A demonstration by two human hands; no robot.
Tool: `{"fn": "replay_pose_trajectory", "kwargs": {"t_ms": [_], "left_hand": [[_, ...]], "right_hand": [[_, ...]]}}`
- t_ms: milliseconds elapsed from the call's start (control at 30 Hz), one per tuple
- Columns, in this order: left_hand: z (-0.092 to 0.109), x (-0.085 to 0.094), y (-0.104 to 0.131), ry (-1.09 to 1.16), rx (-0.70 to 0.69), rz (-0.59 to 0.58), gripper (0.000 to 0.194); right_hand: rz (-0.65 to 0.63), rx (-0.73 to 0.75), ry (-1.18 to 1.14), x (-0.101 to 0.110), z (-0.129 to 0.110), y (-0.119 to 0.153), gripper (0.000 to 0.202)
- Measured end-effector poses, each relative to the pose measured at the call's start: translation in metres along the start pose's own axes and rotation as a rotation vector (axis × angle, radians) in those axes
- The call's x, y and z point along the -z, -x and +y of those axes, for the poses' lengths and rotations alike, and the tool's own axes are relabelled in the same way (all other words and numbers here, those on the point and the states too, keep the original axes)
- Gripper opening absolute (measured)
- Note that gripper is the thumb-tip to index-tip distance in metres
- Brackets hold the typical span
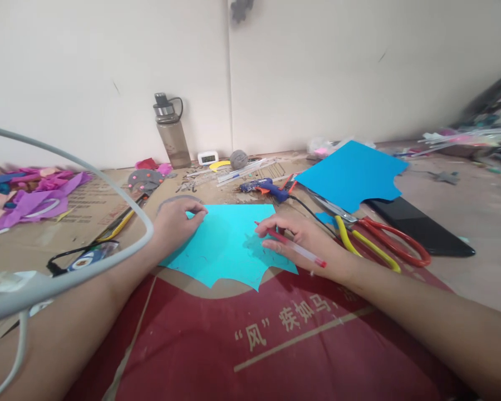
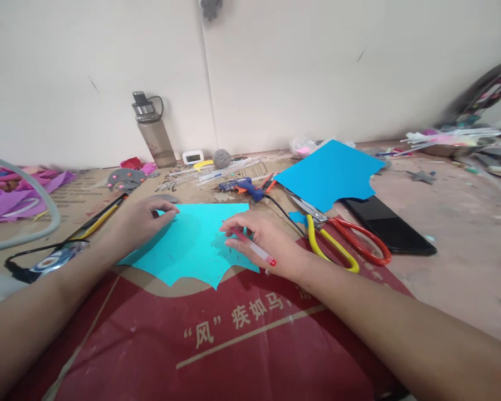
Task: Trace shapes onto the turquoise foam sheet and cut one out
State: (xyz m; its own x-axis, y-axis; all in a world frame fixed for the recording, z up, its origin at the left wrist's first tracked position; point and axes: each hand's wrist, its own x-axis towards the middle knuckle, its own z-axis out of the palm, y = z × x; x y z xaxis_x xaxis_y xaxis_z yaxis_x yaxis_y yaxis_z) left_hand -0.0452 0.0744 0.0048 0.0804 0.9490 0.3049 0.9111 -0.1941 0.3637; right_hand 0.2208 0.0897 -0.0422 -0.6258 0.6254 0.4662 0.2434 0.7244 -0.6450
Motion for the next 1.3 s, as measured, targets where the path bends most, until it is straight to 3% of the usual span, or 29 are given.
{"fn": "replay_pose_trajectory", "kwargs": {"t_ms": [167, 333, 667, 1300], "left_hand": [[-0.002, 0.003, -0.002, 0.129, 0.059, 0.007, 0.019], [-0.018, -0.001, -0.006, 0.496, 0.211, -0.012, 0.022], [-0.015, -0.003, -0.005, 1.087, 0.310, 0.169, 0.018], [-0.021, -0.008, -0.006, 1.192, 0.343, 0.168, 0.018]], "right_hand": [[0.034, -0.022, 0.023, 0.003, -0.003, 0.000, 0.015], [0.169, -0.131, 0.015, 0.005, 0.001, 0.002, 0.017], [0.250, -0.196, 0.066, 0.009, 0.000, 0.003, 0.017], [0.256, -0.169, 0.164, 0.007, 0.001, 0.002, 0.014]]}}
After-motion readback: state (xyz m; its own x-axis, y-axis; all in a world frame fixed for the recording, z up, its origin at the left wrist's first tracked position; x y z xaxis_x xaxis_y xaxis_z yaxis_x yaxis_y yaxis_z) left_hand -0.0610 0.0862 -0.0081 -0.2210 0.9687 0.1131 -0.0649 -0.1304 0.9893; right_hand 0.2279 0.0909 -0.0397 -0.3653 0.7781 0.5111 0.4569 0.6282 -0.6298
